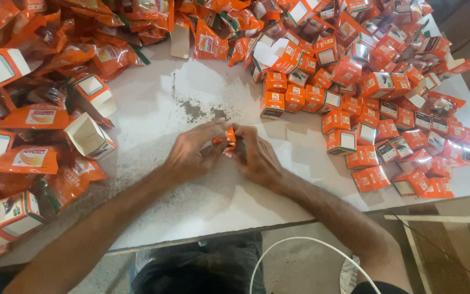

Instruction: The person folds small orange cardboard boxes and inserts a packaged sachet into each one, closing the flaps, then places the finished box onto a large pile of completed boxes on the table. They repeat this packing cycle continuously, occasionally brushing spilled powder off the work surface.

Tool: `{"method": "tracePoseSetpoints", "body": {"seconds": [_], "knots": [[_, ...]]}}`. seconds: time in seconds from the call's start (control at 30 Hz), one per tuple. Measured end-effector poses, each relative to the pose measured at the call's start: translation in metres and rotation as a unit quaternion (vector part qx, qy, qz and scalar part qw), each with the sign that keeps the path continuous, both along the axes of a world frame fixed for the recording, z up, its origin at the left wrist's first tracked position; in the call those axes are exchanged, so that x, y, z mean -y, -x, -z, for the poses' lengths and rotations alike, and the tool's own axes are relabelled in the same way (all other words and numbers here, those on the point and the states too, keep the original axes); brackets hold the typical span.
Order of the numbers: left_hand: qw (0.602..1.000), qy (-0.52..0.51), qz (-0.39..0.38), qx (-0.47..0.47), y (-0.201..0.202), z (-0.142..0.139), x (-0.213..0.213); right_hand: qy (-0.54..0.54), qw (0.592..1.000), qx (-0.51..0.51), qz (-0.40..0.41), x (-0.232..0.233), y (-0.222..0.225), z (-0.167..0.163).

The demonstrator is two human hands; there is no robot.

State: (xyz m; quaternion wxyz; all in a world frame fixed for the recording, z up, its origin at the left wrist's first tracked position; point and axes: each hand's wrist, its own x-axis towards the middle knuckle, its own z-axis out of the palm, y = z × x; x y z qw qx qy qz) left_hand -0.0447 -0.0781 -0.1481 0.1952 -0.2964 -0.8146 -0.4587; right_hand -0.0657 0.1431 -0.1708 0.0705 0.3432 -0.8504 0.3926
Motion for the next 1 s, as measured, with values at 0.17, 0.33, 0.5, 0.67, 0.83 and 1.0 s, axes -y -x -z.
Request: {"method": "tracePoseSetpoints", "body": {"seconds": [0.17,0.33,0.5,0.67,0.83,1.0], "knots": [[0.994,0.083,0.037,-0.056,0.008,0.001,0.009,0.006,0.999,-0.036,-0.011,0.0,0.006,-0.006],[0.978,0.183,0.031,-0.099,0.006,-0.01,0.008,0.037,0.991,-0.1,-0.078,0.002,0.006,-0.013],[0.981,0.14,0.011,-0.133,-0.01,-0.02,0.011,-0.078,0.977,-0.199,0.003,-0.001,0.01,-0.035],[0.99,0.056,-0.07,-0.109,0.018,-0.011,-0.001,-0.057,0.908,-0.345,0.232,-0.039,0.036,-0.062],[0.993,0.009,-0.069,-0.099,0.147,-0.009,-0.079,-0.008,0.93,-0.283,0.235,-0.042,0.045,-0.053],[0.996,0.057,-0.036,-0.053,0.211,-0.013,-0.137,0.076,0.938,-0.245,0.232,-0.057,0.062,-0.051]]}}
